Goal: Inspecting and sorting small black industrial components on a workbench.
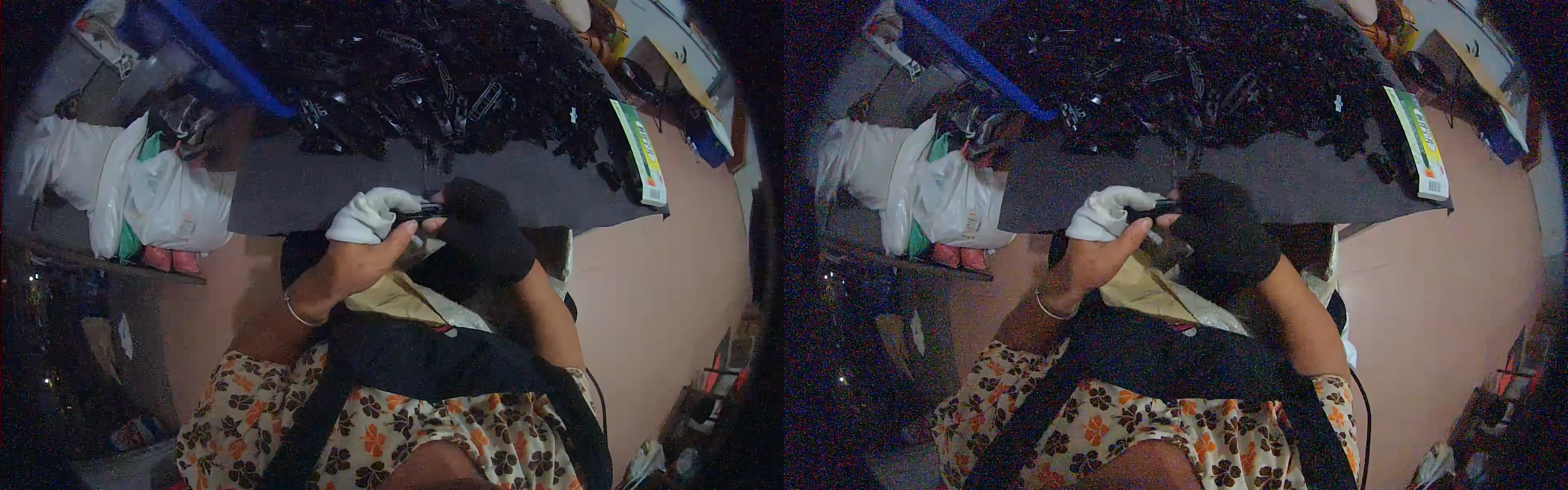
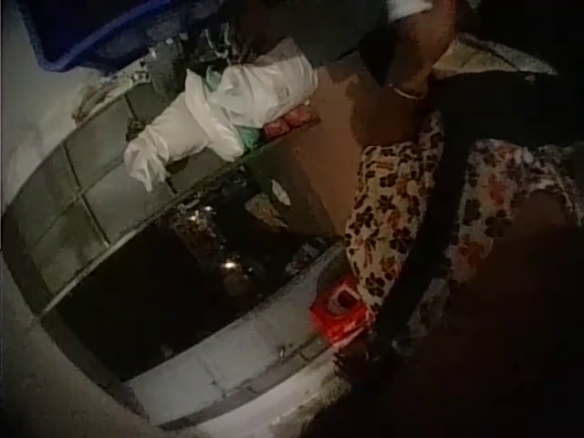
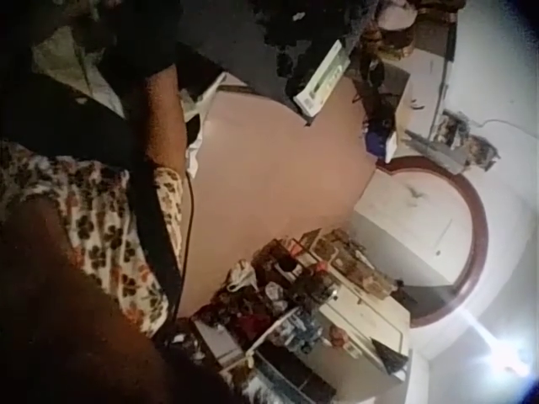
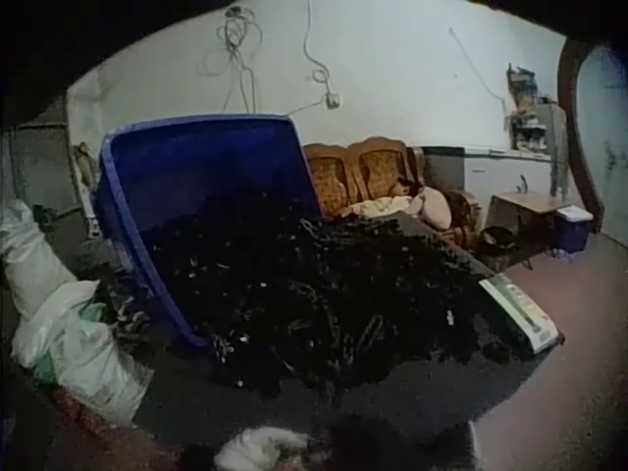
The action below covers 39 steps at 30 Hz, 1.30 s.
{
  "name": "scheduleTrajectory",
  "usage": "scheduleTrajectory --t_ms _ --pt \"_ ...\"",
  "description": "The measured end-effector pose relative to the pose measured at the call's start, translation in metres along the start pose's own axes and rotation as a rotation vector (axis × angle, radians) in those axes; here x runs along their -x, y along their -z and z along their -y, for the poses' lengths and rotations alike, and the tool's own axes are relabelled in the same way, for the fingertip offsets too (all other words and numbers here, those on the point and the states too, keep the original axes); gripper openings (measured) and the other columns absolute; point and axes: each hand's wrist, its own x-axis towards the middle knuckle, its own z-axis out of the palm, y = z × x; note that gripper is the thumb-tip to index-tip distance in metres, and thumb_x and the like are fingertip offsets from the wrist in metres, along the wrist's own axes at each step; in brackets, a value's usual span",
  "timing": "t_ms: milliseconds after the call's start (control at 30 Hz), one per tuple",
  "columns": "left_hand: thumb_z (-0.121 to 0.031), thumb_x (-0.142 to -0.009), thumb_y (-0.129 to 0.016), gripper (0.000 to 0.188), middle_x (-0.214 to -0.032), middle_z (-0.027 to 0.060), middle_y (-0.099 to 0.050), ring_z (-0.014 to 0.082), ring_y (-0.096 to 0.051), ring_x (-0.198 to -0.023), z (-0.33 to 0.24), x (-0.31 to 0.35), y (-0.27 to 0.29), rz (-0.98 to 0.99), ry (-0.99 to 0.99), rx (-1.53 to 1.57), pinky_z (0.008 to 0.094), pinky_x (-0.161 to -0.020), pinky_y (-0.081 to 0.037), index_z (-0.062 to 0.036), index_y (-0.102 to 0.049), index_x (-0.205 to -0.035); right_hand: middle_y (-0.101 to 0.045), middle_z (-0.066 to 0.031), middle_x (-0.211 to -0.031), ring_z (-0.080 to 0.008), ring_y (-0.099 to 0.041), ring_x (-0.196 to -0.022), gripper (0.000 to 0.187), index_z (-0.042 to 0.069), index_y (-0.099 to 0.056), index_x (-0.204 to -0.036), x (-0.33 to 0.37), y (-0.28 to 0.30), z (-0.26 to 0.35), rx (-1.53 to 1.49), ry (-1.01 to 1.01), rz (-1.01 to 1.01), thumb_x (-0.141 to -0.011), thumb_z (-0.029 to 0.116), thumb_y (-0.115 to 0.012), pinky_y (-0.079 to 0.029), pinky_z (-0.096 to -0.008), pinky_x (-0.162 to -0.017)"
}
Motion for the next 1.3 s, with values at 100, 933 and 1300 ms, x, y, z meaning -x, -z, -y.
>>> scheduleTrajectory --t_ms 100,933,1300 --pt "-0.003 -0.081 -0.057 0.023 -0.093 0.0081 -0.057 0.0105 -0.056 -0.079 -0.001 0.000 0.000 0.060 0.052 0.039 0.0238 -0.069 -0.047 0.0019 -0.051 -0.103 -0.058 -0.0086 -0.078 -0.0148 -0.055 -0.072 0.032 0.000 -0.060 -0.089 0.002 0.008 0.007 0.075 0.012 0.009 -0.071 0.022 -0.072 -0.046 -0.0299 -0.066" --pt "-0.012 -0.075 -0.057 0.020 -0.094 0.0175 -0.058 0.0355 -0.058 -0.081 0.035 -0.085 0.067 -0.131 -0.356 -1.154 0.0416 -0.070 -0.048 -0.0113 -0.061 -0.095 -0.062 -0.0179 -0.085 -0.0328 -0.060 -0.080 0.034 0.007 -0.058 -0.105 -0.029 0.022 0.023 0.629 -0.035 -0.099 -0.071 0.012 -0.061 -0.048 -0.0417 -0.069" --pt "-0.013 -0.073 -0.060 0.012 -0.085 0.0152 -0.060 0.0315 -0.059 -0.079 0.037 -0.087 0.076 -0.301 -0.278 -1.113 0.0401 -0.069 -0.047 -0.0082 -0.063 -0.083 -0.059 -0.0162 -0.079 -0.0343 -0.059 -0.072 0.021 0.006 -0.060 -0.086 -0.018 0.028 -0.009 0.407 0.180 -0.240 -0.067 0.013 -0.065 -0.046 -0.0385 -0.060"
